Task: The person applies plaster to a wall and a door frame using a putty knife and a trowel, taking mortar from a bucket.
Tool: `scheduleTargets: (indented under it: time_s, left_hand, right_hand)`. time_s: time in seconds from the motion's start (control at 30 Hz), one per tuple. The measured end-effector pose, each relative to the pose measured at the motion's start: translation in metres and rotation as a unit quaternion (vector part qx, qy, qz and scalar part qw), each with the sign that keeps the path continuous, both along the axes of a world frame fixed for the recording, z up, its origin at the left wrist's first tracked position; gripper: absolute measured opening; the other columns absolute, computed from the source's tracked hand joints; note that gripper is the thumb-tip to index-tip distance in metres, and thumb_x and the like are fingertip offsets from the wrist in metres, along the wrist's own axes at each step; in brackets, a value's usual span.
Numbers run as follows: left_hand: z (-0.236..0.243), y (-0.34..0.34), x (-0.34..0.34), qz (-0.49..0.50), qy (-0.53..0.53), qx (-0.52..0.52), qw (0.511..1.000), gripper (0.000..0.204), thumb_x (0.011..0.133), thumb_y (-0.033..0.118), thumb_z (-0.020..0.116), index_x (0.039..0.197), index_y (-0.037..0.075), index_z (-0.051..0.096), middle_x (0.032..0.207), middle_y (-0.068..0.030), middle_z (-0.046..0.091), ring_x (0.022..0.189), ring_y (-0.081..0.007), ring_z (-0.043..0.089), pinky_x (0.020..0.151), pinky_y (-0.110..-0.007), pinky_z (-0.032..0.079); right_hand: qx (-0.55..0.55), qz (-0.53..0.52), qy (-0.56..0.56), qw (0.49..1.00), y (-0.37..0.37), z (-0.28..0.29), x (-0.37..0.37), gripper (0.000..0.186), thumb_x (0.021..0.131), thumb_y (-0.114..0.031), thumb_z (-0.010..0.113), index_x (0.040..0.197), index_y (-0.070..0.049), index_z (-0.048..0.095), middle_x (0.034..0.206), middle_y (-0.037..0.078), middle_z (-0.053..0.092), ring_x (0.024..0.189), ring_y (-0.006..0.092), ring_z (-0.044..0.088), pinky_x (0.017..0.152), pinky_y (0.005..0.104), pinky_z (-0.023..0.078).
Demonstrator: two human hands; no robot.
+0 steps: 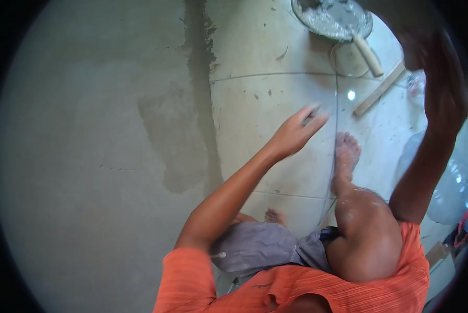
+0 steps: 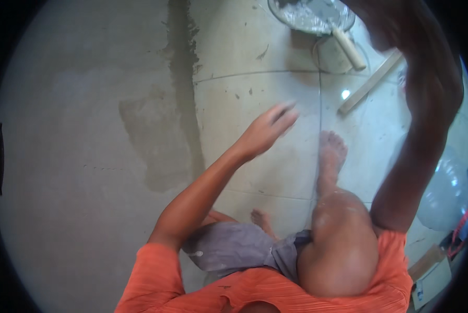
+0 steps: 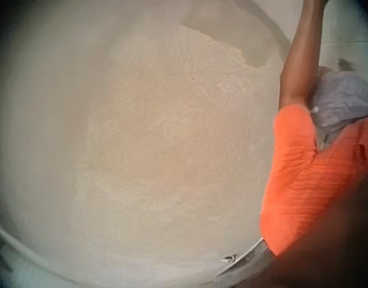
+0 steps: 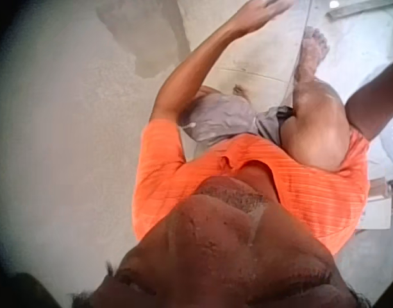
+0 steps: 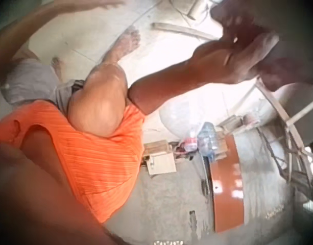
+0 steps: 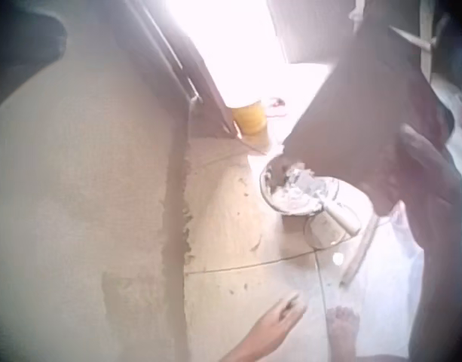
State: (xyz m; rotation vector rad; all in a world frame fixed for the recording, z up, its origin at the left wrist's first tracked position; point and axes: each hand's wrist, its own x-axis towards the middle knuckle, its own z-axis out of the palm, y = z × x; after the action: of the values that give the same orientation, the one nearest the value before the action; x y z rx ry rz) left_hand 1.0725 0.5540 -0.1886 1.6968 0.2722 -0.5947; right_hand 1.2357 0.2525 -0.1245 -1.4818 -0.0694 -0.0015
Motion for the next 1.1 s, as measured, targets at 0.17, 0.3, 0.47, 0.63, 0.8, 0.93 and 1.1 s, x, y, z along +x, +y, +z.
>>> scheduleTargets:
  time_s: [0.17,0.3,0.47,0.63,0.8,0.93,1.1]
  left_hand:
    - [-0.061,-0.08,0.115,0.254,0.071,-0.235,0.936,0.085,0.098,0.066,0.052,0.147,-0.002,0.038,0.133,-0.0205,0.053,0.123,-0.0311,0.054,0.102,-0.047,0.047]
    - [-0.094,-0.132,0.178,0.326,0.018,-0.309,0.893,0.073,0.097,0.07,0.048,0.124,0.003,0.05,0.099,-0.01,0.061,0.086,-0.0205,0.062,0.07,-0.038,0.053]
    - [-0.074,-0.122,0.195,0.326,0.046,-0.3,0.895,0.055,0.106,0.051,0.044,0.123,-0.001,0.045,0.09,-0.0123,0.054,0.067,-0.0259,0.057,0.056,-0.042,0.055]
    - [-0.044,-0.068,0.181,0.159,0.012,-0.105,0.982,0.046,0.104,0.048,0.053,0.111,0.003,0.054,0.085,-0.0079,0.056,0.063,-0.0187,0.057,0.051,-0.034,0.05]
    - [-0.005,-0.025,0.17,0.103,-0.05,0.025,0.993,0.032,0.101,0.039,0.064,0.101,0.008,0.056,0.068,0.0024,0.05,0.051,-0.0074,0.045,0.043,-0.026,0.036]
    - [0.013,-0.011,0.16,0.088,-0.076,0.031,0.993,0.031,0.102,0.037,0.063,0.104,0.007,0.055,0.069,0.0016,0.05,0.052,-0.0065,0.046,0.044,-0.026,0.036]
    - [-0.007,0.016,0.137,0.015,-0.227,0.203,0.952,0.034,0.101,0.035,0.064,0.117,0.007,0.055,0.083,-0.0096,0.063,0.073,-0.0221,0.065,0.066,-0.038,0.052]
  right_hand:
    - [0.022,-0.101,0.051,0.993,-0.082,-0.061,-0.066,0.033,0.105,-0.011,0.044,0.128,0.005,0.062,0.127,0.015,0.065,0.116,0.0249,0.061,0.106,0.0376,0.044]
    - [0.012,-0.169,0.051,0.984,-0.136,-0.065,-0.095,0.035,0.105,-0.01,0.043,0.132,0.005,0.061,0.132,0.015,0.063,0.123,0.0253,0.058,0.111,0.0383,0.041]
    - [0.009,-0.21,0.028,0.977,-0.155,-0.065,-0.092,0.038,0.106,-0.008,0.041,0.137,0.005,0.059,0.139,0.015,0.061,0.13,0.0257,0.056,0.117,0.0392,0.038]
    - [0.008,-0.184,0.025,0.983,-0.136,-0.063,-0.076,0.04,0.106,-0.008,0.04,0.14,0.005,0.057,0.141,0.016,0.059,0.134,0.0251,0.053,0.12,0.038,0.035]
    - [-0.073,-0.153,0.034,0.985,-0.073,-0.051,-0.057,0.029,0.099,-0.001,0.053,0.124,0.008,0.065,0.115,0.012,0.069,0.109,0.0206,0.067,0.099,0.0341,0.053]
    - [0.246,-0.14,0.199,0.938,-0.043,-0.051,-0.041,0.022,0.092,-0.004,0.069,0.113,0.001,0.064,0.103,0.008,0.07,0.089,0.014,0.07,0.08,0.0287,0.058]
    - [0.337,-0.091,0.268,0.898,0.005,-0.092,-0.01,0.021,0.093,-0.006,0.068,0.113,0.001,0.065,0.105,0.007,0.07,0.093,0.0172,0.069,0.089,0.0325,0.058]
